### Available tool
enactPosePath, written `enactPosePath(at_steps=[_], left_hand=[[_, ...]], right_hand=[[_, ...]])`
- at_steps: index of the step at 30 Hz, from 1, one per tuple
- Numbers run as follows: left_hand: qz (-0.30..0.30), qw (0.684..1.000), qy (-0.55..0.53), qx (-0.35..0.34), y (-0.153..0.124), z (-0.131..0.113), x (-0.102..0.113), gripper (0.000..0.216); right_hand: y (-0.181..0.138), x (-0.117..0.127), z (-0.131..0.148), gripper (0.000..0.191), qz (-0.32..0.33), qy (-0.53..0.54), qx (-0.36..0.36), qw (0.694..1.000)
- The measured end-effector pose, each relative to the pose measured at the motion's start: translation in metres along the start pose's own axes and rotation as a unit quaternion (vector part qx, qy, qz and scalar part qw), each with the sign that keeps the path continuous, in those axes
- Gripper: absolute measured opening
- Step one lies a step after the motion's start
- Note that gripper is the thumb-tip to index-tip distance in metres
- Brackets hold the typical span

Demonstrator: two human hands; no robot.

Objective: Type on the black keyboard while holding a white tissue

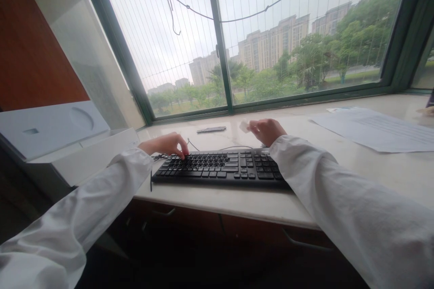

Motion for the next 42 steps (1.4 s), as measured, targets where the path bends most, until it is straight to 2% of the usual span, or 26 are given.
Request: enactPosePath(at_steps=[8, 16, 22, 42], left_hand=[[-0.018, 0.999, 0.031, -0.035, -0.0043, -0.0051, -0.0010, 0.022], [-0.001, 1.000, 0.025, -0.009, -0.0013, -0.0005, 0.0001, 0.023], [0.014, 1.000, 0.016, -0.021, -0.0015, -0.0006, 0.0001, 0.025], [0.003, 1.000, 0.012, -0.028, 0.0006, 0.0000, -0.0002, 0.025]], right_hand=[[0.0004, -0.0009, 0.0003, 0.036, 0.009, -0.013, 0.005, 1.000], [-0.0001, 0.0020, 0.0013, 0.035, 0.010, -0.006, 0.009, 1.000], [-0.0006, 0.0048, 0.0030, 0.031, 0.018, 0.002, 0.008, 1.000], [-0.0014, 0.0027, 0.0032, 0.030, 0.010, 0.012, 0.011, 1.000]])
Point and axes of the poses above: each hand's wrist, its own y-axis towards the middle knuckle, its own x-axis out of the back of the hand, z = x × y, the point moved 2 cm from there along y, towards the middle knuckle
